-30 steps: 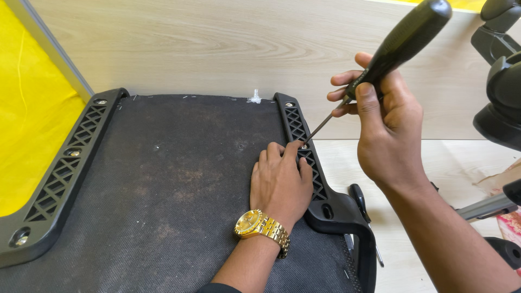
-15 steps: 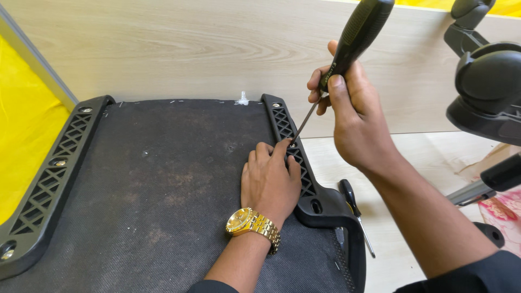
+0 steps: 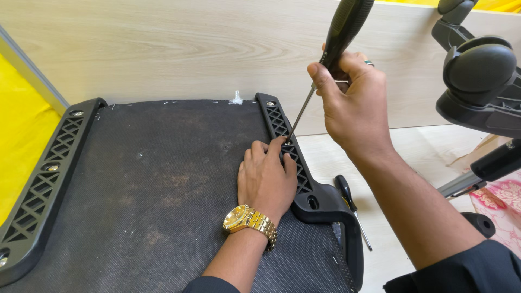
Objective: The person uses a screwdriver to tighten screws into a black plastic frame attached to a dark fabric surface. The hands hold the frame steady while turning the screwdriver clockwise to secure the fasteners.
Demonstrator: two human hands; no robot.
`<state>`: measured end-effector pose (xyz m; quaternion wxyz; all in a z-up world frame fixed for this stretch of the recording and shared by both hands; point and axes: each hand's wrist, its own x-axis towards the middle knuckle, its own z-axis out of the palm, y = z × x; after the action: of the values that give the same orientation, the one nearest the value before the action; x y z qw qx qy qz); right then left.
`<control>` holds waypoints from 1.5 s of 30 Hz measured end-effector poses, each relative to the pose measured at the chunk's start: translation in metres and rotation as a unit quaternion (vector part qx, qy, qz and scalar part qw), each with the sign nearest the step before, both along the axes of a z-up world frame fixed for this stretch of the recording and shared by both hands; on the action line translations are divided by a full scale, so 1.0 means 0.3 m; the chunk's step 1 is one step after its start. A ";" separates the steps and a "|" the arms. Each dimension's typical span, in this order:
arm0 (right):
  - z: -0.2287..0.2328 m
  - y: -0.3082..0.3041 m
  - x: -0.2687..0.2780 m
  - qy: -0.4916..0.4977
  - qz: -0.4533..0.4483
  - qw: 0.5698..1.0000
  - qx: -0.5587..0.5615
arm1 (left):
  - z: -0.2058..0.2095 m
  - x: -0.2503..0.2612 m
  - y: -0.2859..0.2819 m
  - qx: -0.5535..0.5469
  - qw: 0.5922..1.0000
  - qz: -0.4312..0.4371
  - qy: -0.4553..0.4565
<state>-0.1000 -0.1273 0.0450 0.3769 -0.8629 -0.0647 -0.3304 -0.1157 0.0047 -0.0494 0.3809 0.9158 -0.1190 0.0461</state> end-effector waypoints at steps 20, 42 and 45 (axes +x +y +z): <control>-0.012 0.005 -0.036 0.019 0.045 0.999 -0.024 | -0.034 -0.007 -0.003 -0.038 0.997 0.021 -0.063; 0.032 0.057 -0.093 -0.049 -0.050 0.994 -0.082 | -0.018 -0.007 -0.004 -0.036 0.998 0.019 -0.053; 0.036 0.044 -0.082 -0.001 -0.042 0.998 -0.040 | -0.018 -0.006 -0.004 -0.036 0.998 0.018 -0.047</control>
<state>-0.1246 -0.1141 0.0557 0.3280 -0.8790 -0.0419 -0.3436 -0.1175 0.0035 -0.0547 0.4067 0.9003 -0.1182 0.1006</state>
